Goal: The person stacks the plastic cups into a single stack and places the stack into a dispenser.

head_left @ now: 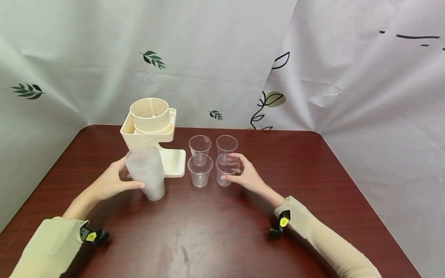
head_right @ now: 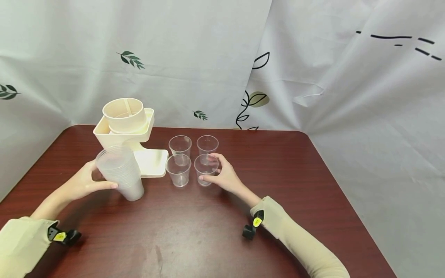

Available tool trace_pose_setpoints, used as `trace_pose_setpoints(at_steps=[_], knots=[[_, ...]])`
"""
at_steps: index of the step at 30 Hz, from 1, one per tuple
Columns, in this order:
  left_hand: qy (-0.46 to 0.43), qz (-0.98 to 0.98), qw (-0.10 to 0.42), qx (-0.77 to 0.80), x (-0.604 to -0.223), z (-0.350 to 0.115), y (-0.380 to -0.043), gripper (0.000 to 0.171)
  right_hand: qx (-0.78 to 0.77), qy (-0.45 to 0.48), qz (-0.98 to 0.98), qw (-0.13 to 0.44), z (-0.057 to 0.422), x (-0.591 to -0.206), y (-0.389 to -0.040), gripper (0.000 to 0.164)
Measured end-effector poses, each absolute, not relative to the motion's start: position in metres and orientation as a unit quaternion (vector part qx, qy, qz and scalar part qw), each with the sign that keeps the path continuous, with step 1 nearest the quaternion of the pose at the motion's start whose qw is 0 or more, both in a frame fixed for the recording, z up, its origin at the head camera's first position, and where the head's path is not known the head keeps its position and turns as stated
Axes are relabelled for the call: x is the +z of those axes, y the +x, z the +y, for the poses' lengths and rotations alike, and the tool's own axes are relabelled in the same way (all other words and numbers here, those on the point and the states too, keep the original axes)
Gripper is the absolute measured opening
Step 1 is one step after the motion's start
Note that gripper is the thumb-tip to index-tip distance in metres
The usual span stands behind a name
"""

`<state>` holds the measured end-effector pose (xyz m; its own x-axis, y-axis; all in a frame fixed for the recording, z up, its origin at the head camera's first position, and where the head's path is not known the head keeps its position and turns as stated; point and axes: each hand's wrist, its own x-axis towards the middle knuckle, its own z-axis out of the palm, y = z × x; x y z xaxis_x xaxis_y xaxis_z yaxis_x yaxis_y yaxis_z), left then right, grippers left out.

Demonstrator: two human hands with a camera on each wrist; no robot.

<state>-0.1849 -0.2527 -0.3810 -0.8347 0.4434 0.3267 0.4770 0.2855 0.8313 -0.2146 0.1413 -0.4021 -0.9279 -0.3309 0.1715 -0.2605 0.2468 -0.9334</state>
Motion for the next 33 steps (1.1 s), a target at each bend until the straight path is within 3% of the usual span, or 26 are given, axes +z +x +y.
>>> trace_pose_setpoints(at_steps=[8,20,33], knots=[[-0.290,-0.797,0.016,-0.529,-0.382,-0.253,-0.185,0.080,-0.553,-0.176,0.814,0.002,0.140,-0.399,-0.207,0.070],[-0.295,-0.801,0.016,-0.521,-0.381,-0.254,-0.185,0.080,-0.466,-0.171,0.863,-0.092,0.139,-0.389,-0.194,0.074],[-0.294,-0.798,0.016,-0.526,-0.380,-0.253,-0.184,0.079,-0.470,-0.178,0.854,-0.132,0.138,-0.368,-0.188,0.073]])
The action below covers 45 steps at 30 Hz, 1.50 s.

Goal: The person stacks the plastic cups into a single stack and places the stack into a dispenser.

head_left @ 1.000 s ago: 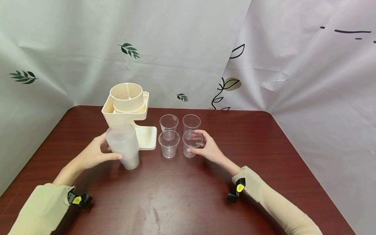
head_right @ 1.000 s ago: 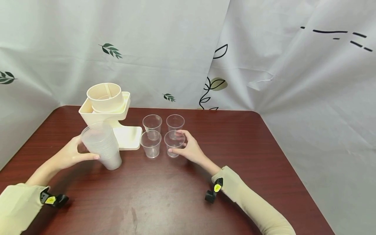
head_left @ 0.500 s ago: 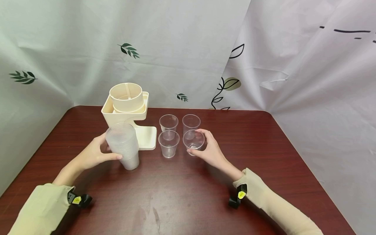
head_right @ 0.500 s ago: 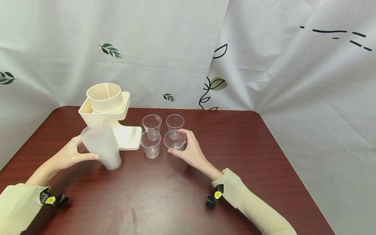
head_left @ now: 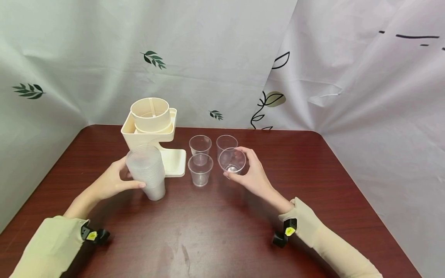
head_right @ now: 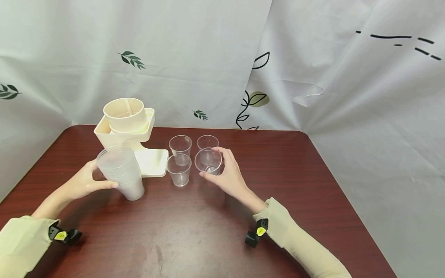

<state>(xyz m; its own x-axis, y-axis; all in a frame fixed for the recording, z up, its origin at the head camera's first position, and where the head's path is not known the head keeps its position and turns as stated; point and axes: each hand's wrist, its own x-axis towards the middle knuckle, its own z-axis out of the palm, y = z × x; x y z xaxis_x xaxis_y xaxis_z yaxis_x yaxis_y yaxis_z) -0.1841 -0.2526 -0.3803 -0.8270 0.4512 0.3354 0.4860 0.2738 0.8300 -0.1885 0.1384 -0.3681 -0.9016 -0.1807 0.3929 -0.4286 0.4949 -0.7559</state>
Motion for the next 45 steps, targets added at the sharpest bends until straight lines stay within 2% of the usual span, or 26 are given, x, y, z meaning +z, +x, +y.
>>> trace_pose_setpoints(at_steps=[17,30,38,45], knots=[[-0.291,-0.799,0.013,-0.525,-0.381,-0.253,-0.185,0.079,0.480,0.208,-0.836,0.163,0.134,-0.347,-0.181,0.071],[-0.290,-0.797,0.010,-0.530,-0.381,-0.253,-0.184,0.080,0.532,0.228,-0.800,0.156,0.120,-0.329,-0.177,0.083],[-0.293,-0.795,0.011,-0.530,-0.382,-0.253,-0.185,0.079,0.540,0.256,-0.783,0.174,0.107,-0.319,-0.176,0.078],[-0.294,-0.796,0.012,-0.528,-0.383,-0.253,-0.185,0.080,0.544,0.275,-0.775,0.167,0.093,-0.311,-0.176,0.077]])
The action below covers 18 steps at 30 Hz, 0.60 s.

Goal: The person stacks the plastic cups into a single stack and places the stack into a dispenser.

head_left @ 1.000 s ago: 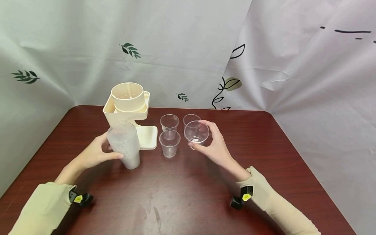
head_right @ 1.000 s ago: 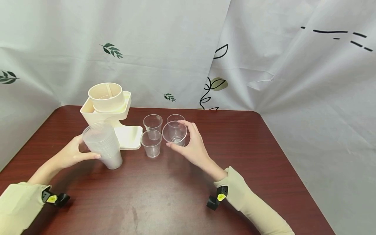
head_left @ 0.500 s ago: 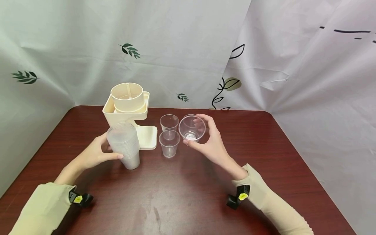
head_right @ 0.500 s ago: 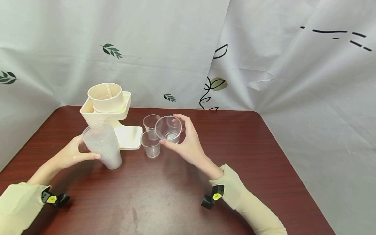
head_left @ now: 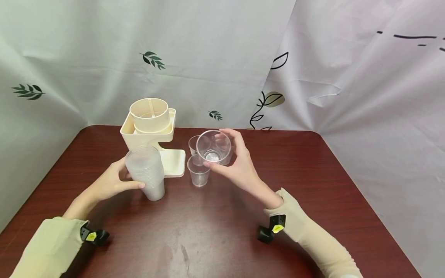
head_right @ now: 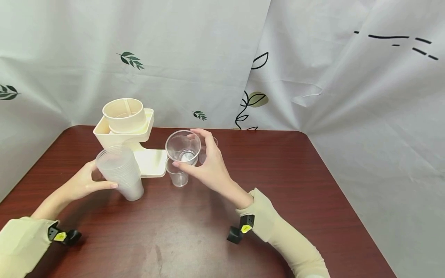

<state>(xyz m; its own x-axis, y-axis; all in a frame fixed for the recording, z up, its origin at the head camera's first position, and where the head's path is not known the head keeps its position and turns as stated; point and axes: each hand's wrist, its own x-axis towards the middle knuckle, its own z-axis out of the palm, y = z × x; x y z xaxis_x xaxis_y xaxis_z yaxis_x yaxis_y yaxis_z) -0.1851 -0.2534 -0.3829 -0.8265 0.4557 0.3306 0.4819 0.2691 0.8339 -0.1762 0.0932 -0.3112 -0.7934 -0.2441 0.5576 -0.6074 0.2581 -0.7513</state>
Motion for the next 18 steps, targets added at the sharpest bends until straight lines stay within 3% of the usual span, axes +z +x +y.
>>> trace_pose_setpoints(at_steps=[18], knots=[[-0.297,-0.795,0.015,-0.529,-0.383,-0.253,-0.184,0.080,0.559,0.301,-0.757,0.154,0.068,-0.300,-0.178,0.079]])
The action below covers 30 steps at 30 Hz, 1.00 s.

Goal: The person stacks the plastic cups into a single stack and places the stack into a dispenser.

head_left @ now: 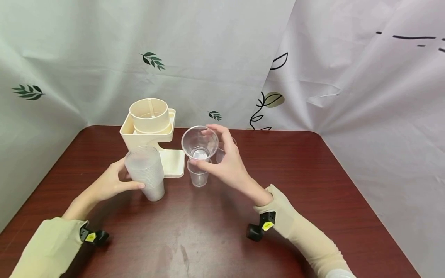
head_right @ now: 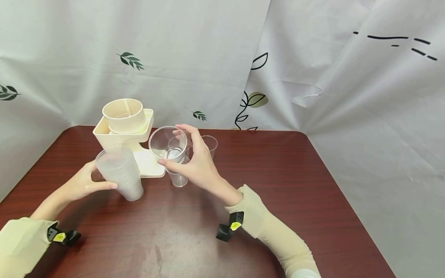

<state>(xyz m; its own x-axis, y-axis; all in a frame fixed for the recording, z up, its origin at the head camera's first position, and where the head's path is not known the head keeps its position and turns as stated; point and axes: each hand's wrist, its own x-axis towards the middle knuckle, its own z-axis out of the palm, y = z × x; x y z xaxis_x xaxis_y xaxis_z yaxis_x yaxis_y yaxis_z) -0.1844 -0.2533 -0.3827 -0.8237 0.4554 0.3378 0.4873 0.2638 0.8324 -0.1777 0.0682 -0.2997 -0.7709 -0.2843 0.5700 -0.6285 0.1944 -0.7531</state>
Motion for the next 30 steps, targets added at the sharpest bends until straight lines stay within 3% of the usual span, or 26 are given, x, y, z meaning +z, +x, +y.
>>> trace_pose_setpoints(at_steps=[30], knots=[[-0.295,-0.793,0.016,-0.533,-0.383,-0.253,-0.184,0.079,0.557,0.347,-0.739,0.151,0.031,-0.290,-0.174,0.080]])
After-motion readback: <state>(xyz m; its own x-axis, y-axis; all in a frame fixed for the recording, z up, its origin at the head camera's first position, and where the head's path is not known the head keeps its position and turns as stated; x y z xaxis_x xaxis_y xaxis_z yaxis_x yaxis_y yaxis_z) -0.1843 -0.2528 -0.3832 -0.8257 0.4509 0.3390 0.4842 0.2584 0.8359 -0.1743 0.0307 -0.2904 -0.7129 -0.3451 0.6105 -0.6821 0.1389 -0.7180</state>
